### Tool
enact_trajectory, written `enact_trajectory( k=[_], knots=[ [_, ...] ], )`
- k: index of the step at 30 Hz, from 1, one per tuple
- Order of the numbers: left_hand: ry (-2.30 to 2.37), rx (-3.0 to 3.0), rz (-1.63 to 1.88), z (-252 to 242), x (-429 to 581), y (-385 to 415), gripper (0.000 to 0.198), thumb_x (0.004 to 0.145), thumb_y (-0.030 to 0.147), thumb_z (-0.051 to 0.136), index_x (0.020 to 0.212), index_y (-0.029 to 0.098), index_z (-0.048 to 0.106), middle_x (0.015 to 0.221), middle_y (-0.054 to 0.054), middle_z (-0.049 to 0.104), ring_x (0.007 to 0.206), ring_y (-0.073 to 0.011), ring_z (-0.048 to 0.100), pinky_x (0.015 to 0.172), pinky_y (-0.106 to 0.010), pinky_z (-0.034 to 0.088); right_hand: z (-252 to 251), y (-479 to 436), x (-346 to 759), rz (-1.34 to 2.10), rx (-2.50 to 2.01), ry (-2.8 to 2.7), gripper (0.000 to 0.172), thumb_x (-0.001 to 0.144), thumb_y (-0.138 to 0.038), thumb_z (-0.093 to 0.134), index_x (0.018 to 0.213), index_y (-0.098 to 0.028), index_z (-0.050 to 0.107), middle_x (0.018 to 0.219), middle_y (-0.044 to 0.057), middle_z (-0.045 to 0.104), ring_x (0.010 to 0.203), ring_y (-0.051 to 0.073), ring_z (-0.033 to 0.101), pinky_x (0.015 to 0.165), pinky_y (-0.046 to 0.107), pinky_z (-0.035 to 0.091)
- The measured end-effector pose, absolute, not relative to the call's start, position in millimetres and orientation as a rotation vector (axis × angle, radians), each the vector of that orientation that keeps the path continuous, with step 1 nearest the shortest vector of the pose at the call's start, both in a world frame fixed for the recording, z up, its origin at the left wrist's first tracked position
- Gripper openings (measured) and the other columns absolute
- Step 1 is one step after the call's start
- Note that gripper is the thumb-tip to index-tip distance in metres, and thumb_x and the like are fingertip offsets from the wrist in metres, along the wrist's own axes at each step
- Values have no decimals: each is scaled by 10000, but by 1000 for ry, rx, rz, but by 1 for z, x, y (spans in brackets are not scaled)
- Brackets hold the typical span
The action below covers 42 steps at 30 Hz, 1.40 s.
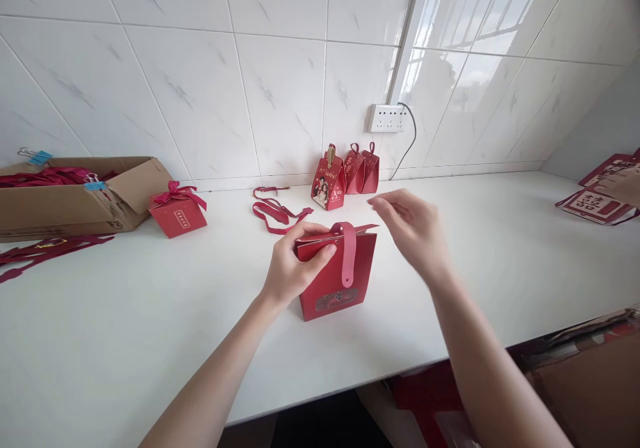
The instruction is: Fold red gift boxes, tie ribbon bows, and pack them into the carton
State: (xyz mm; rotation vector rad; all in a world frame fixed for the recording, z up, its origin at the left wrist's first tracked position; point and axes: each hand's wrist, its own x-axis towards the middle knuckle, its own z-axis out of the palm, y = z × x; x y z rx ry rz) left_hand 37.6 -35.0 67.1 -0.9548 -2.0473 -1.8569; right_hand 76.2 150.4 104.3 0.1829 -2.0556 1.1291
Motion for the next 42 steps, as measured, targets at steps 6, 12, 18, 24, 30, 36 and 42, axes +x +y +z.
enact_trajectory(
  k=[6, 12, 18, 24, 30, 36, 42],
  knots=[
    [-2029, -976, -1703, 65, 36, -35, 126, 795, 300, 636, 872, 205, 608, 871, -31, 677, 796, -168, 649, 709, -287, 529, 133, 173, 26, 1899, 868, -2692, 219, 741, -308, 710, 910, -171, 735, 925, 42, 722, 854, 152, 666, 809, 296, 514],
    [-1927, -975, -1553, 62, 38, -32, 76, 797, 239, 631, 837, 215, 571, 855, -13, 607, 826, -152, 607, 778, -295, 499, 127, 166, 1, 1962, 1251, -2754, 146, 769, -205, 674, 895, -175, 742, 882, 16, 729, 820, 117, 660, 761, 239, 516],
    [-1928, -983, -1604, 61, 44, -30, 84, 815, 226, 596, 807, 224, 512, 717, 30, 565, 614, -106, 556, 537, -214, 447, 105, 164, 7, 2202, 1314, -2541, 119, 822, -208, 635, 867, -180, 742, 894, 21, 716, 767, 115, 650, 695, 240, 518],
    [-1851, -1060, -1608, 57, 43, -30, 108, 794, 181, 617, 838, 229, 531, 773, 2, 551, 690, -128, 554, 543, -229, 445, 87, 157, 16, 2446, 1179, -2303, 84, 790, -223, 671, 799, -166, 733, 760, 3, 679, 650, 91, 603, 591, 206, 484],
    [-1875, -1072, -1629, 58, 40, -35, 91, 793, 215, 637, 822, 224, 551, 765, -16, 552, 710, -149, 549, 558, -262, 455, 84, 150, 21, 2478, 1109, -2270, 107, 794, -248, 656, 765, -151, 691, 730, -4, 643, 624, 80, 580, 566, 195, 459],
    [-1904, -1151, -1779, 62, 29, -45, 96, 783, 250, 673, 826, 226, 590, 757, -10, 556, 688, -139, 537, 575, -270, 460, 81, 144, 21, 2458, 1085, -2190, 104, 791, -267, 655, 786, -165, 676, 758, -7, 645, 632, 74, 583, 556, 181, 463],
    [-1957, -1152, -1805, 66, 24, -53, 148, 770, 336, 690, 814, 218, 613, 752, -28, 585, 687, -160, 550, 613, -316, 479, 79, 141, 21, 2467, 977, -2166, 110, 747, -273, 701, 766, -168, 673, 761, -7, 656, 639, 78, 587, 570, 179, 477]
  ],
)
